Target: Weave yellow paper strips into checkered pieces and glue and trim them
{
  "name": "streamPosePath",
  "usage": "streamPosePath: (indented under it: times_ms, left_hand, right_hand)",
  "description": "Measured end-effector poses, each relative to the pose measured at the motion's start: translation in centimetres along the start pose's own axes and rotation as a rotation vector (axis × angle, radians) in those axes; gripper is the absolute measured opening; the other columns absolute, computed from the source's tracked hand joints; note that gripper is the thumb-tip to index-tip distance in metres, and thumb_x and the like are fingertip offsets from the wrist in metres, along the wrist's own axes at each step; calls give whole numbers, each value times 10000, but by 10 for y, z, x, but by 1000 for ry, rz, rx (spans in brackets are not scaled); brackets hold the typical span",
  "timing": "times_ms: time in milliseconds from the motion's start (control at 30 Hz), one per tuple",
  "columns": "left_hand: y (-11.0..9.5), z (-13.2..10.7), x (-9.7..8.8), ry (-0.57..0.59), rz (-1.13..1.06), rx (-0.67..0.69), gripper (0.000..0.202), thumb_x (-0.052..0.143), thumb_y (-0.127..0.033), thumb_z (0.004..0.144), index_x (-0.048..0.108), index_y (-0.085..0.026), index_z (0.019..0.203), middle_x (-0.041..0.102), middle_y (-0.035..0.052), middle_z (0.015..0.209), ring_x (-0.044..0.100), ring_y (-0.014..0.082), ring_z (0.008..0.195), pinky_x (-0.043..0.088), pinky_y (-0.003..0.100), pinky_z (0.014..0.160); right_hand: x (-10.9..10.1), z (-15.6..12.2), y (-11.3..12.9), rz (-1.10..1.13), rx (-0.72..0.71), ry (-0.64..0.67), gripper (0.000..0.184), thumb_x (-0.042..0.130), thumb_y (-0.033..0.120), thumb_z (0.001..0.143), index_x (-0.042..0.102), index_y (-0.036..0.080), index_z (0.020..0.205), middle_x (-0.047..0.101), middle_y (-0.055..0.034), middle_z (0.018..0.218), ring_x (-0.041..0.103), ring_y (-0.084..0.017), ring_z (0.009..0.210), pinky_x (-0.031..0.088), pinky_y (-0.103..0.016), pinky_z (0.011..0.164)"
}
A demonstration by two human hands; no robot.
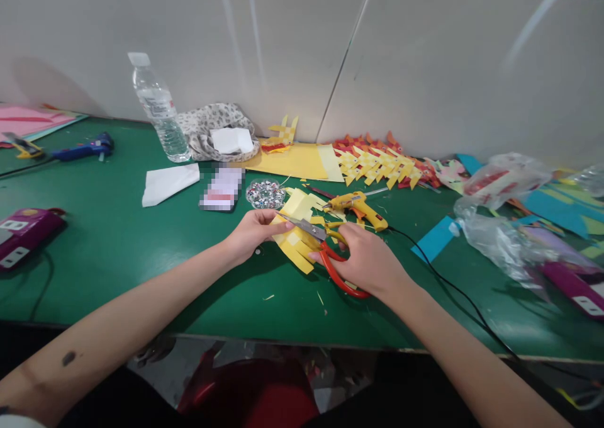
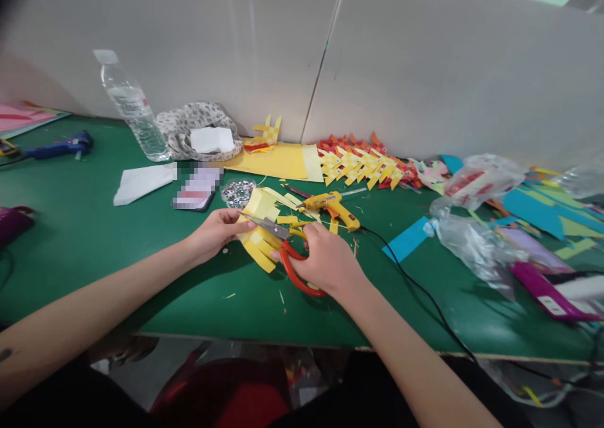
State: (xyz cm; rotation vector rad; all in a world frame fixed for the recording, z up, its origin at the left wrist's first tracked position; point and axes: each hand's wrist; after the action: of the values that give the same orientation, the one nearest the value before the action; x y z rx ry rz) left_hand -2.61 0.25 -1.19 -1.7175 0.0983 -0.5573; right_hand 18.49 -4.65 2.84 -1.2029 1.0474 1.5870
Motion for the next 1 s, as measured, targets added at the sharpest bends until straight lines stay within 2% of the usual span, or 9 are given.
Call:
streamPosePath:
  times_ms: [1000]
  left_hand:
    - [-6,-2,4,-44,9,-31,237,760,-264,603,692,-124,782,706,64,776,647,146,696,503,281,698]
  right_hand:
    - [1,0,1,-19,19,22,416,462,610,731,369,218,626,493,-22,675,475,-140,525,325,-262,478]
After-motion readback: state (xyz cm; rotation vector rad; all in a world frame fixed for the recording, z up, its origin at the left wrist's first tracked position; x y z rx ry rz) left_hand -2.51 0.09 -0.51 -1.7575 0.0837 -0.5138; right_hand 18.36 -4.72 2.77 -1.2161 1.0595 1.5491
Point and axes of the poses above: each hand's wrist, its own z-axis towards the middle knuckle, its own x-axis out of the palm, y = z × x
